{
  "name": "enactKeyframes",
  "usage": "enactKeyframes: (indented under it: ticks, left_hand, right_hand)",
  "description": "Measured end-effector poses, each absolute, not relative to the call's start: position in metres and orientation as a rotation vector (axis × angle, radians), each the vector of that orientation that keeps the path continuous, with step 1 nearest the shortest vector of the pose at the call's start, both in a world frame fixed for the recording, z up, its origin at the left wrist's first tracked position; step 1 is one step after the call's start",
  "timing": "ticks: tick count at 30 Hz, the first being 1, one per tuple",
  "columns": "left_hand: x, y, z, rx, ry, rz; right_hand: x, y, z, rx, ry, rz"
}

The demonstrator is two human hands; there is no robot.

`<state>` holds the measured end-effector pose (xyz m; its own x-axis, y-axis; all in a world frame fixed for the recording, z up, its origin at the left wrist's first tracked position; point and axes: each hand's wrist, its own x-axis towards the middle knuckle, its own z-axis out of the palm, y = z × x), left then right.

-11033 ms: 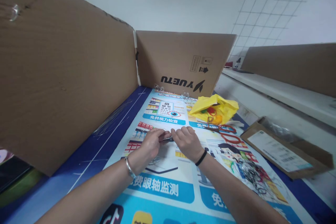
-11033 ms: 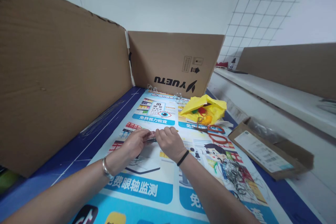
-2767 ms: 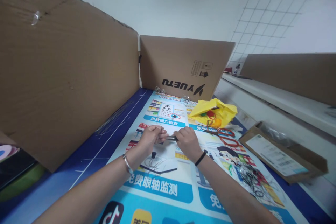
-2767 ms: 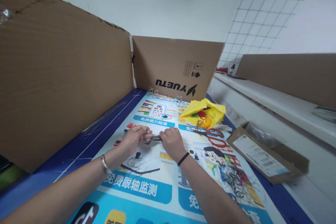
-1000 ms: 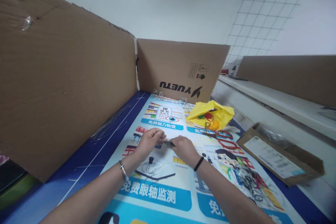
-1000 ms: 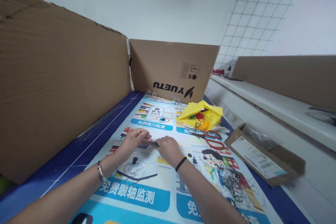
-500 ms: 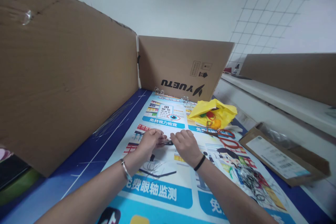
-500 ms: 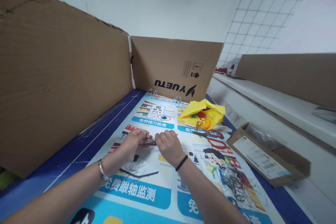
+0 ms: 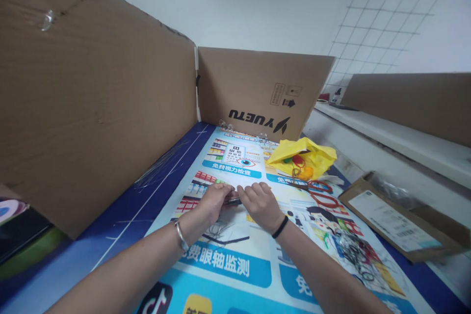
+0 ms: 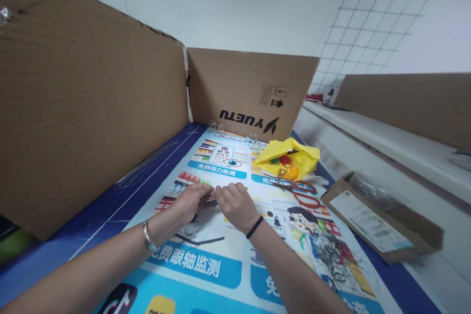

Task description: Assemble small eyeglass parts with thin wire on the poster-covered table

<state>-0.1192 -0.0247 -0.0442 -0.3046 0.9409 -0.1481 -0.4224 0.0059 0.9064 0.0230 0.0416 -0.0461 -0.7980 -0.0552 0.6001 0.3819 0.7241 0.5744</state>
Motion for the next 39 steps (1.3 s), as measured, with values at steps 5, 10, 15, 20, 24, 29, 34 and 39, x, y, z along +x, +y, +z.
enactKeyframes:
  ticks: [5,10,15,20,24,29,34,39]
  left_hand:
    - [-0.1154,-0.0288,-0.0400,0.588,1.136,1.520]
    - [-0.1162,-0.0267,-0.0441,0.582,1.132,1.529]
    - [-0.1171,-0.0250,-0.0468,0.581,1.135,1.516]
    - [-0.1164,-0.0270,-0.0428,0.549,1.153,1.501]
    - [-0.1161,-0.0282,-0.0406,0.531,1.158,1.485]
    - [-0.1171,-0.0272,-0.0434,0.527,1.163,1.474]
    - [-0.1174,-0.0268,-0.0443,0.563,1.145,1.478]
    - [-0.1187,-0.0292,-0.0398,0.634,1.170,1.529]
  right_hand:
    - [0.0226,0.0424,-0.0469,-0.242,-2.320,-0.949]
    - [0.0224,0.0439,-0.0477,-0.229,-2.338,-0.901]
    - [0.0233,0.0442,-0.0477,-0.233,-2.353,-0.882]
    - [0.0240,0.0438,-0.0481,-0.227,-2.367,-0.871]
    - [0.0234,0.0443,-0.0489,-0.221,-2.374,-0.863]
    - [0.0231,0.0448,-0.0493,-0.222,-2.378,-0.867]
    - [0.0229,0.0454,-0.0501,-0.236,-2.389,-0.845]
    - [0.0216,0.0431,-0.0502,-0.297,-2.378,-0.807]
